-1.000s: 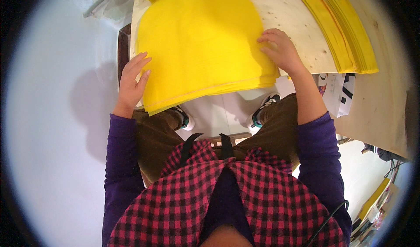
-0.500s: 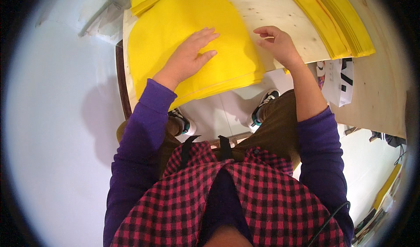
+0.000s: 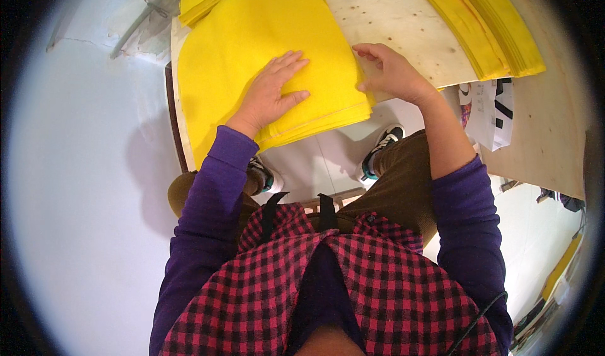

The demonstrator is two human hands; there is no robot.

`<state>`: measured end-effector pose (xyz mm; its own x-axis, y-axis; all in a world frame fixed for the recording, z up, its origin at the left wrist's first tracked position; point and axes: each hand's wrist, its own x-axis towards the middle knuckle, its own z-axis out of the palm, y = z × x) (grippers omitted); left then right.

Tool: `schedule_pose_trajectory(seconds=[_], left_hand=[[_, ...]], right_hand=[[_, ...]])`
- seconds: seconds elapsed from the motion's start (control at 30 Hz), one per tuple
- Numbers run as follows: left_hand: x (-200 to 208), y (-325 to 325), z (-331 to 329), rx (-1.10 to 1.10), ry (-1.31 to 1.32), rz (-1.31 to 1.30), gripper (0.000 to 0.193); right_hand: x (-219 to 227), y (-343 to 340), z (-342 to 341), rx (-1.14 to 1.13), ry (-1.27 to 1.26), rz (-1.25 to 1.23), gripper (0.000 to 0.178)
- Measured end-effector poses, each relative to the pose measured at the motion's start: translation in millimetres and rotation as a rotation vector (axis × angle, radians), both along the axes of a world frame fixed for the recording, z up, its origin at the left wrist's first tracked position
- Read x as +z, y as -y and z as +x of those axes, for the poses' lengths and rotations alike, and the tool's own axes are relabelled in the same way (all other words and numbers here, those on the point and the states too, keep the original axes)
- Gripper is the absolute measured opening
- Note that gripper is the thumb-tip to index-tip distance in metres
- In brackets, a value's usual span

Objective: The person folds multiple yellow fabric sheets on a wooden table, aligning edges and pressing folds flat. They stack the folded pieces and occasionally wipe the surface with a cloth. The person handles the fabric by hand without using tools.

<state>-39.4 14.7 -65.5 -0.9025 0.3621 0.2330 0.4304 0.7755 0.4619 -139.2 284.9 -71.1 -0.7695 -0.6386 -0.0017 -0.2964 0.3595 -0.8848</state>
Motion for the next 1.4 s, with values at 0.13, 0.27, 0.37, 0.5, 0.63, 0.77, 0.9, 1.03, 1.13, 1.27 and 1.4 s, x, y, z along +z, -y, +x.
schedule_pose_trajectory(seconds=[0.13, 0.27, 0.37, 0.5, 0.63, 0.77, 0.9, 1.03, 1.13, 1.27, 1.4], left_hand=[[3, -1, 1, -0.004, 0.01, -0.022, 0.069], [3, -2, 2, -0.004, 0.01, -0.031, 0.071], [3, -2, 1, -0.005, 0.01, -0.021, 0.071], [3, -2, 1, -0.004, 0.015, -0.017, 0.071], [4, -2, 2, -0.002, 0.016, -0.011, 0.07], [5, -1, 2, -0.005, 0.014, -0.013, 0.07], [4, 0, 1, -0.012, -0.001, -0.016, 0.07], [3, 1, 1, -0.017, -0.016, -0.017, 0.069], [3, 1, 2, -0.016, -0.014, -0.016, 0.069], [2, 1, 2, -0.015, -0.012, -0.012, 0.069], [2, 1, 1, -0.018, -0.015, -0.007, 0.07]], right_hand=[[-9, -1, -3, 0.062, -0.115, -0.006, 0.078], [-10, -1, -4, 0.063, -0.127, -0.018, 0.079], [-5, 1, -2, 0.036, -0.087, 0.008, 0.078], [1, 3, 1, 0.012, -0.082, 0.027, 0.076], [4, 5, 3, -0.036, -0.096, 0.02, 0.074], [5, 9, 4, -0.031, -0.114, 0.004, 0.074], [7, 11, 6, -0.051, -0.184, 0.004, 0.073], [9, 13, 7, -0.07, -0.273, 0.022, 0.07], [9, 16, 7, -0.073, -0.328, -0.001, 0.068], [6, 20, 7, -0.069, -0.286, -0.054, 0.063], [2, 22, 8, -0.04, -0.332, -0.139, 0.046]])
